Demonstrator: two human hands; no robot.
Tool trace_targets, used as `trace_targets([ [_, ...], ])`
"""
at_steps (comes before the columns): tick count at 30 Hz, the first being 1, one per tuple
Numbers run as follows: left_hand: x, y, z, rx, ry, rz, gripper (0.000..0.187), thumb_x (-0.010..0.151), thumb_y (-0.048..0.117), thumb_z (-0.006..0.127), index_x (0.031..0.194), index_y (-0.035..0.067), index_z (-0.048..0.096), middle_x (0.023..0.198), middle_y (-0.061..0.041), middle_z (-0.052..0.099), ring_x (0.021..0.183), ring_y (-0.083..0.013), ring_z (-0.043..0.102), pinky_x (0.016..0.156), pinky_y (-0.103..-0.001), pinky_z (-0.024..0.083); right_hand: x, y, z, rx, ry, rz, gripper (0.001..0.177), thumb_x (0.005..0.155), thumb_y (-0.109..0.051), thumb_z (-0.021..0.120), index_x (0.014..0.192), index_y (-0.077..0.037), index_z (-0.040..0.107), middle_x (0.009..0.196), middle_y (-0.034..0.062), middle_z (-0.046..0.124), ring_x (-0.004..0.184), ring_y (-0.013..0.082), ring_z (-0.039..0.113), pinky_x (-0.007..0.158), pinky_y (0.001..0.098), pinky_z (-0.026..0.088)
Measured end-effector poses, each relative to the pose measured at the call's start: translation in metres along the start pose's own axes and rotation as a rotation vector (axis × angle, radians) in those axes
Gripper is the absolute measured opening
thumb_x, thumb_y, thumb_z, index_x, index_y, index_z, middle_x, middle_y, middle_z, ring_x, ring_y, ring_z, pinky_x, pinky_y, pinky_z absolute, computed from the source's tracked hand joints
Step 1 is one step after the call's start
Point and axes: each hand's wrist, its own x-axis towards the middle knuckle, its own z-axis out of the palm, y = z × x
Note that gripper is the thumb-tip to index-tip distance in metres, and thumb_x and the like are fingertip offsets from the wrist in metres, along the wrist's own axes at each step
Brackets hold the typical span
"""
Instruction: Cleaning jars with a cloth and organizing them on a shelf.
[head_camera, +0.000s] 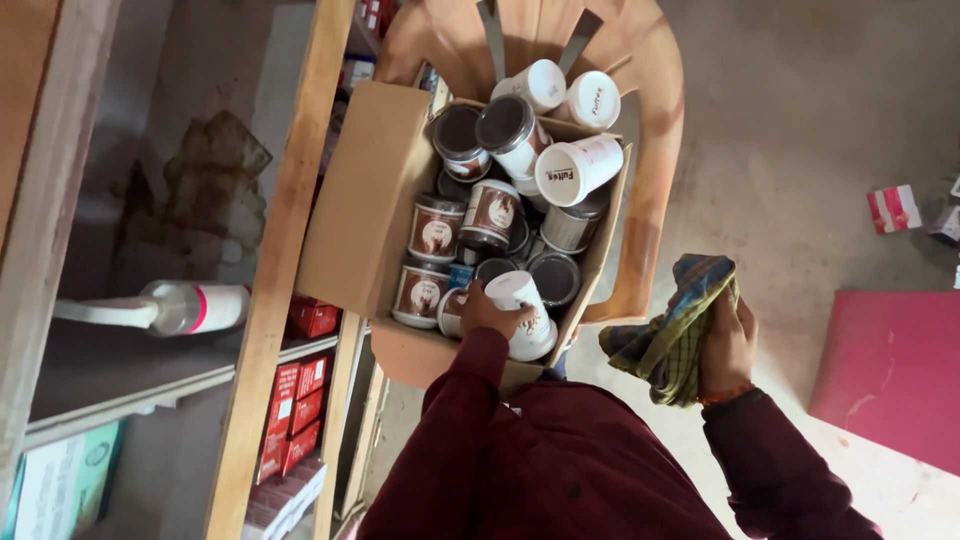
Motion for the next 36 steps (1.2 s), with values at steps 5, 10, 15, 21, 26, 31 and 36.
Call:
trace_targets([
  [5, -0.001, 0.011, -0.039, -0.166, -0.094, 0.000, 0.094, 0.049, 0.037, 0.098, 0.125, -0.002, 0.061, 0.121, -0.020, 0.072, 0.110, -0.0303, 0.070, 0.094, -0.039, 0.057, -0.006, 0.004, 0.009, 0.028, 0.088, 0.024, 0.042, 0.112, -0.038, 0.043, 0.118, 0.000, 0.060, 0.088, 0.0094, 0.065, 0.070, 0.0188, 0.065, 0.065, 0.0354, 0.057],
  [10, -0.004, 0.016, -0.093, -0.698, -0.195, -0.288, 0.076, 0.063, 0.025, 0.093, 0.128, -0.001, 0.064, 0.117, -0.020, 0.074, 0.099, -0.0308, 0.069, 0.079, -0.044, 0.055, -0.003, 0.018, 0.028, 0.157, 0.080, 0.048, 0.044, 0.111, -0.042, 0.043, 0.125, -0.003, 0.060, 0.090, 0.0105, 0.066, 0.067, 0.0190, 0.066, 0.063, 0.0355, 0.057],
  [15, -0.005, 0.034, -0.118, -1.407, -0.398, -0.078, 0.066, 0.076, 0.006, 0.084, 0.134, 0.000, 0.053, 0.125, -0.016, 0.065, 0.114, -0.0292, 0.067, 0.093, -0.045, 0.061, 0.000, 0.027, 0.074, 0.159, 0.139, -0.106, 0.042, 0.111, -0.033, 0.047, 0.136, -0.001, 0.057, 0.105, 0.0051, 0.068, 0.087, 0.0150, 0.067, 0.076, 0.0298, 0.056],
  [21, -0.038, 0.121, -0.187, -1.227, -0.361, -0.159, 0.069, 0.081, 0.004, 0.072, 0.143, 0.018, 0.045, 0.125, -0.009, 0.065, 0.110, -0.0280, 0.067, 0.085, -0.049, 0.061, -0.038, -0.035, 0.184, -0.532, 0.031, -0.854, 0.049, 0.099, -0.015, 0.066, 0.142, 0.002, 0.052, 0.137, 0.0171, 0.057, 0.126, 0.0312, 0.058, 0.108, 0.0407, 0.048],
  [26, -0.028, 0.103, -0.174, -1.183, -0.467, -0.073, 0.071, 0.082, 0.006, 0.071, 0.148, 0.019, 0.047, 0.129, -0.008, 0.065, 0.108, -0.0265, 0.066, 0.078, -0.043, 0.056, -0.050, -0.077, 0.241, -1.080, -0.137, -1.094, 0.038, 0.082, -0.031, 0.079, 0.116, -0.015, 0.075, 0.154, 0.0272, 0.041, 0.143, 0.0484, 0.036, 0.114, 0.0589, 0.034],
  [31, -0.014, 0.095, -0.175, -1.051, -0.390, 0.268, 0.080, 0.073, 0.002, 0.084, 0.145, 0.004, 0.048, 0.133, -0.013, 0.063, 0.118, -0.0242, 0.068, 0.094, -0.042, 0.062, -0.046, -0.068, 0.249, -1.058, 0.002, -0.948, 0.034, 0.090, -0.033, 0.072, 0.120, -0.019, 0.078, 0.161, 0.0257, 0.036, 0.152, 0.0498, 0.025, 0.120, 0.0587, 0.029],
  [36, -0.031, 0.127, -0.205, -0.932, -0.289, 0.522, 0.089, 0.072, 0.003, 0.088, 0.150, 0.000, 0.044, 0.136, -0.016, 0.062, 0.120, -0.0227, 0.065, 0.098, -0.036, 0.057, -0.032, -0.057, 0.246, -0.632, 0.069, -0.728, 0.036, 0.091, -0.021, 0.069, 0.126, -0.011, 0.070, 0.166, 0.0260, 0.027, 0.148, 0.0399, 0.041, 0.115, 0.0440, 0.041],
])
